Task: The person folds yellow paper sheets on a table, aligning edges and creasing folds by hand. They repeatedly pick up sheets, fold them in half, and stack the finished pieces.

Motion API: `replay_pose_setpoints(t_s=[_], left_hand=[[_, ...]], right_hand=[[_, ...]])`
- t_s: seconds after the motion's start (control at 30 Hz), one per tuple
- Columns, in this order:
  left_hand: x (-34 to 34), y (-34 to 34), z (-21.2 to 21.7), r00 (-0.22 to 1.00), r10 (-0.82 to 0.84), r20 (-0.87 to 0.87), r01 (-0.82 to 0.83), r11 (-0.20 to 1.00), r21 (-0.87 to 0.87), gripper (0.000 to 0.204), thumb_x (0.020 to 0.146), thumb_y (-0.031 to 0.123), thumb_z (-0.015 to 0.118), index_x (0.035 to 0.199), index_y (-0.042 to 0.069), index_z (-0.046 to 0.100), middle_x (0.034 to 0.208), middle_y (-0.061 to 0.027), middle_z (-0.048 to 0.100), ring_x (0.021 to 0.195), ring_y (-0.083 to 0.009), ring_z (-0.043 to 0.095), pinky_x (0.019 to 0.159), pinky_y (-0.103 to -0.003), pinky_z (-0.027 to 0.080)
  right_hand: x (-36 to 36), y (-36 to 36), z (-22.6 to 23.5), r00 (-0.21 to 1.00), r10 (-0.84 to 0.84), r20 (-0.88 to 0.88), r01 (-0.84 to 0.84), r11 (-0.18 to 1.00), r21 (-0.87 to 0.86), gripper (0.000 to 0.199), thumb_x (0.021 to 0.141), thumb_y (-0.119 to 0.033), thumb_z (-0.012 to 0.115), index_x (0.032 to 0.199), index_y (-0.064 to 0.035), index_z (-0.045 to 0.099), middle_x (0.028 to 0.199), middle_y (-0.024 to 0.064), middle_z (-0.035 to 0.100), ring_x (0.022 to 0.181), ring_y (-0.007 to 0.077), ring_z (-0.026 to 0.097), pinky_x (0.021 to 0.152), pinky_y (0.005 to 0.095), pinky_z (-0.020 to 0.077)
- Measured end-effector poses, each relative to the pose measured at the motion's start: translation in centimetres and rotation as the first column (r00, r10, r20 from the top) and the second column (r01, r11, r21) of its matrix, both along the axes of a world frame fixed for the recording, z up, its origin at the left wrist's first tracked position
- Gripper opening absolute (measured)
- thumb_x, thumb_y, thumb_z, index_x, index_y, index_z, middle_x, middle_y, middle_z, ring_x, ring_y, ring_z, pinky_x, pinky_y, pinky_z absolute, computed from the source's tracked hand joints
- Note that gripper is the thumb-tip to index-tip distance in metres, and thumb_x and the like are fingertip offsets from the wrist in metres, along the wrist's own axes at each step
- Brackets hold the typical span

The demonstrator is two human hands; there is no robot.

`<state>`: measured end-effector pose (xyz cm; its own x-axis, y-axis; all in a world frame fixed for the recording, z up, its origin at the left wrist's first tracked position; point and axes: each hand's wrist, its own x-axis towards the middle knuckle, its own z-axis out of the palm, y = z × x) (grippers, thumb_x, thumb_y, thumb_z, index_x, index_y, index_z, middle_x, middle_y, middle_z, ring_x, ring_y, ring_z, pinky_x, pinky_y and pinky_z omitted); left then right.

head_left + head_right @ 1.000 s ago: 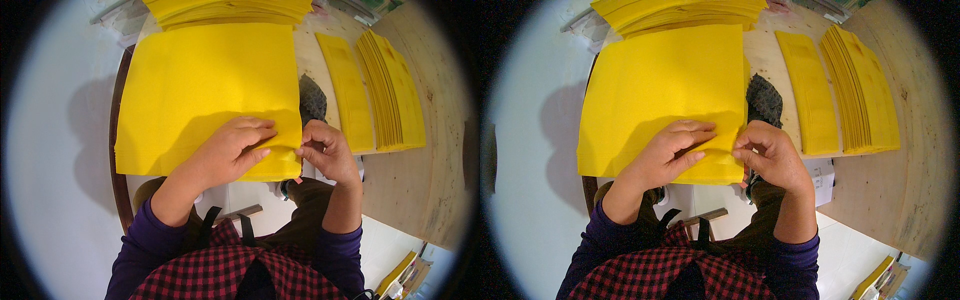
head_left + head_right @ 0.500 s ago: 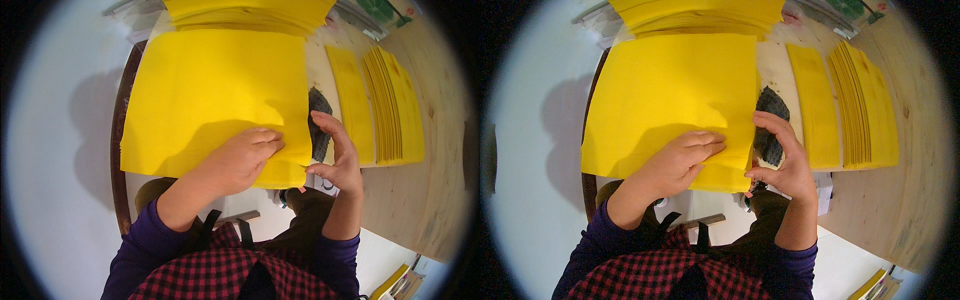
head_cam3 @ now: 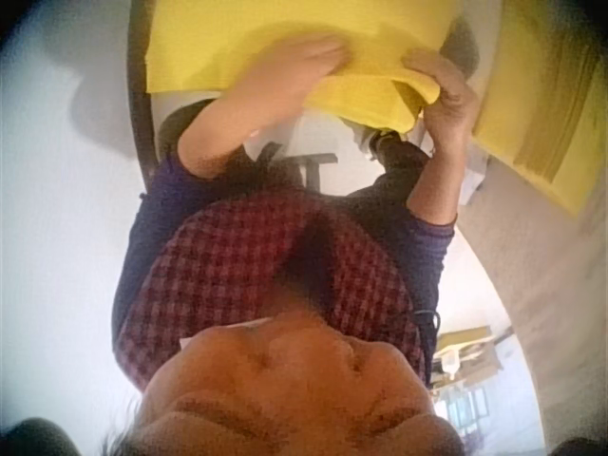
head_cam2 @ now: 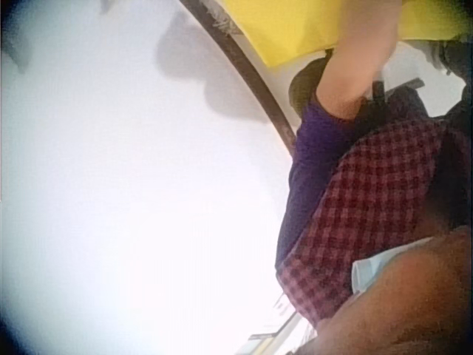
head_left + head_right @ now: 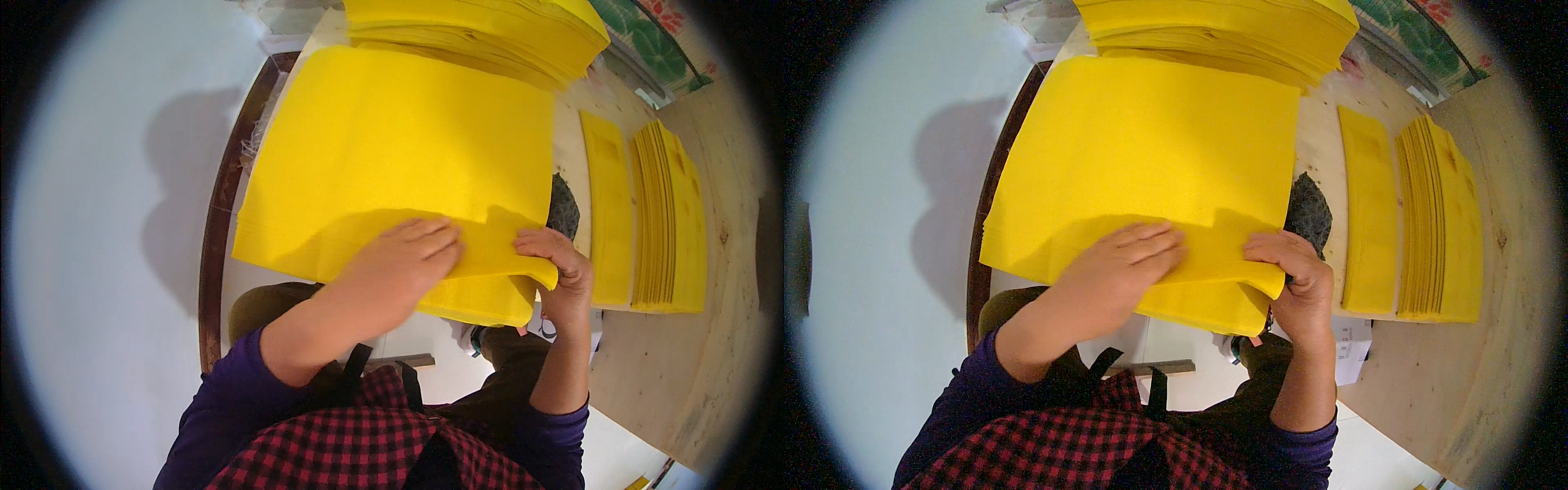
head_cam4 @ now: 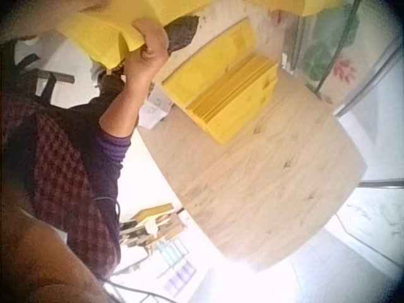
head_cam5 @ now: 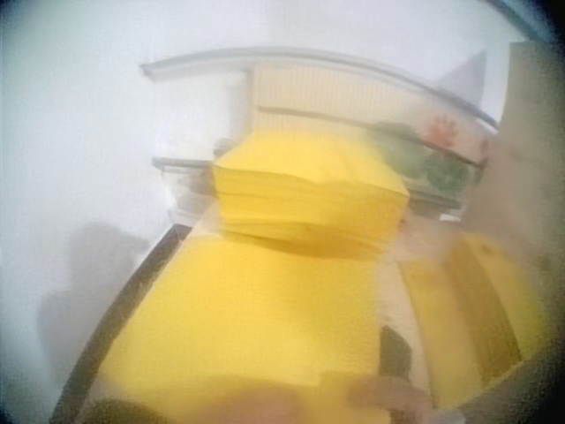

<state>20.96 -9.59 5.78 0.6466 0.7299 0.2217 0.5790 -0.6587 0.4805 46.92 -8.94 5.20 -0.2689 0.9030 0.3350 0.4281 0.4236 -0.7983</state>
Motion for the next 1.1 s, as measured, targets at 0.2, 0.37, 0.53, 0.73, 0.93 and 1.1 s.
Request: replay_pose_setpoints(t_s=[0.2,0.37,0.53,0.73,0.93,1.1], left_hand=[[-7.4,-0.8,1.5,0.95,0.241,-0.199,-0.22,0.968,0.122,0.032,0.081,0.004,0.052,0.111,0.002,0.064,0.125,-0.0144,0.061,0.121,-0.0306,0.055,0.105,-0.043,0.041],[-11.5,-0.9,1.7,0.862,0.443,-0.245,-0.403,0.894,0.198,0.031,0.077,0.0,0.055,0.104,0.008,0.069,0.115,-0.0063,0.068,0.114,-0.0254,0.061,0.101,-0.041,0.044],[-15.1,-0.6,0.4,0.889,0.445,-0.109,-0.43,0.892,0.141,0.038,0.065,-0.013,0.06,0.095,0.007,0.071,0.11,-0.0075,0.069,0.11,-0.027,0.063,0.1,-0.04,0.045],[-18.1,-0.3,-0.9,0.78,0.561,0.278,-0.504,0.826,-0.252,0.039,0.071,-0.017,0.065,0.099,0.008,0.072,0.11,-0.0111,0.069,0.102,-0.028,0.065,0.097,-0.036,0.047],[-18.9,0.0,-0.8,0.697,0.689,0.202,-0.6,0.713,-0.363,0.044,0.074,-0.013,0.068,0.111,0.01,0.07,0.115,-0.0099,0.068,0.109,-0.0237,0.061,0.098,-0.033,0.044],[-19.4,0.7,-1.4,0.746,0.584,0.321,-0.498,0.808,-0.315,0.042,0.076,-0.004,0.072,0.115,0.009,0.068,0.123,-0.0084,0.064,0.117,-0.0218,0.056,0.101,-0.032,0.041]], right_hand=[[0.2,-0.2,-0.1,1.0,-0.019,-0.015,0.019,0.999,-0.039,0.025,0.065,0.004,0.076,0.087,-0.007,0.071,0.093,0.0067,0.072,0.096,0.0253,0.067,0.092,0.0381,0.0477],[0.7,0.0,-0.5,0.999,0.015,0.032,-0.014,0.999,-0.041,0.021,0.067,-0.001,0.077,0.085,-0.0075,0.071,0.092,0.0065,0.072,0.1,0.0255,0.067,0.096,0.0408,0.0452],[0.7,0.0,-0.6,0.998,0.019,0.063,-0.016,0.999,-0.048,0.02,0.066,-0.003,0.078,0.084,-0.0075,0.071,0.092,0.007,0.072,0.101,0.0261,0.067,0.098,0.0438,0.0437],[0.7,-0.2,-0.2,0.994,0.026,0.11,-0.02,0.998,-0.052,0.023,0.064,-0.002,0.079,0.084,-0.0069,0.071,0.094,0.0075,0.072,0.103,0.0271,0.066,0.099,0.0451,0.0424],[0.9,-0.5,0.2,0.99,0.054,0.128,-0.046,0.997,-0.059,0.032,0.062,-0.004,0.081,0.092,-0.0073,0.07,0.101,0.0089,0.071,0.108,0.0295,0.064,0.103,0.0473,0.0396],[0.8,-0.9,0.6,0.985,0.042,0.168,-0.034,0.998,-0.047,0.038,0.061,-0.008,0.083,0.096,-0.0075,0.069,0.106,0.0098,0.07,0.113,0.0298,0.062,0.107,0.049,0.0356]])
